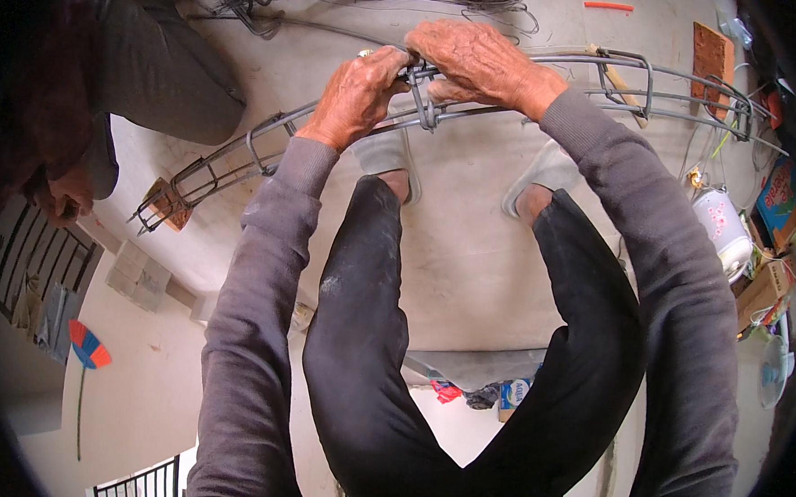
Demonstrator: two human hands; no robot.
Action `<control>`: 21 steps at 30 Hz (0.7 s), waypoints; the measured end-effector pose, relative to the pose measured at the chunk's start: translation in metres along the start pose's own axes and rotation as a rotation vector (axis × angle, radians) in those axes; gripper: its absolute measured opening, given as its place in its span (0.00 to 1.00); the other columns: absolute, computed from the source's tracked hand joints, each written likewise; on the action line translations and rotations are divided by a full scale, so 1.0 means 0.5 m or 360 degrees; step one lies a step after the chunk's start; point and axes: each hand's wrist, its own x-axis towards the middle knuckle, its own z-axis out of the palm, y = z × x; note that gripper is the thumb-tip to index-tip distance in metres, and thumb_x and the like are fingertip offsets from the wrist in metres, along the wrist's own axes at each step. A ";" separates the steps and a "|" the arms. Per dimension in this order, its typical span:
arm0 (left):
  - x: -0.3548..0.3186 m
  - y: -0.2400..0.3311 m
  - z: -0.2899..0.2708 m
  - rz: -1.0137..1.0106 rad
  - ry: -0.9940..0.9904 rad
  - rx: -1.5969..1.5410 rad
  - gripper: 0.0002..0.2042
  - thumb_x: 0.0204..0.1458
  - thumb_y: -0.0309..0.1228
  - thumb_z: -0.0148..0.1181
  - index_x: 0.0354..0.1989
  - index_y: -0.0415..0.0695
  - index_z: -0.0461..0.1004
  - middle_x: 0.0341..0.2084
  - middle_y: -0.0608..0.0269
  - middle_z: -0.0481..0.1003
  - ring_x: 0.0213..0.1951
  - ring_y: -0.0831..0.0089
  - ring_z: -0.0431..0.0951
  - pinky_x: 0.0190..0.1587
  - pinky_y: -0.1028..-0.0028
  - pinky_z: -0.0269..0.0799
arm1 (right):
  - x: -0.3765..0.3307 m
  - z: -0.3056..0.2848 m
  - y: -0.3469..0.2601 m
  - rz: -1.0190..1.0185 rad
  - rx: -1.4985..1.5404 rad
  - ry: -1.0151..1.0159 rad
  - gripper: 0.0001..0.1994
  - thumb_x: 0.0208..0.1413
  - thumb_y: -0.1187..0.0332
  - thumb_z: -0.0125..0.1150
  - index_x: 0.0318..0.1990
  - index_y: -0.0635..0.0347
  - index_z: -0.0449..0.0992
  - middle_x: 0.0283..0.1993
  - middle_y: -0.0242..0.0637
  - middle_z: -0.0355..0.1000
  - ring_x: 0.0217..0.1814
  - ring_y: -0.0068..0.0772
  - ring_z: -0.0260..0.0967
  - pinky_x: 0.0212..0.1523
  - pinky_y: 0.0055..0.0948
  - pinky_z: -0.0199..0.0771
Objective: The person assembles a metal frame structure on the floor, using pliers to bend and secure wire ties at the joints. Another person assists by holding the frame steady while the primary worker twists the wires to fasten the components together.
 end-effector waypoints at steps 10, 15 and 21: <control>-0.006 -0.002 0.019 -0.0075 0.0115 0.0010 0.15 0.46 0.20 0.63 0.44 0.38 0.74 0.34 0.48 0.77 0.38 0.46 0.77 0.41 0.57 0.72 | 0.015 0.018 0.012 -0.0096 0.0049 -0.0147 0.19 0.48 0.67 0.65 0.47 0.58 0.68 0.43 0.41 0.69 0.49 0.48 0.70 0.47 0.43 0.75; -0.004 -0.001 0.020 -0.0090 0.0144 0.0018 0.14 0.46 0.19 0.62 0.44 0.38 0.74 0.32 0.49 0.78 0.36 0.48 0.78 0.39 0.58 0.73 | 0.019 0.032 0.012 -0.0093 -0.0085 0.0001 0.12 0.48 0.67 0.61 0.38 0.61 0.69 0.34 0.42 0.73 0.43 0.48 0.75 0.43 0.44 0.78; 0.002 0.006 0.018 -0.0117 0.0204 -0.0079 0.11 0.44 0.18 0.63 0.37 0.38 0.72 0.31 0.48 0.76 0.35 0.45 0.76 0.37 0.55 0.71 | 0.023 0.036 0.017 -0.0065 0.0084 0.0033 0.10 0.50 0.68 0.60 0.38 0.60 0.70 0.35 0.43 0.74 0.42 0.50 0.75 0.41 0.46 0.77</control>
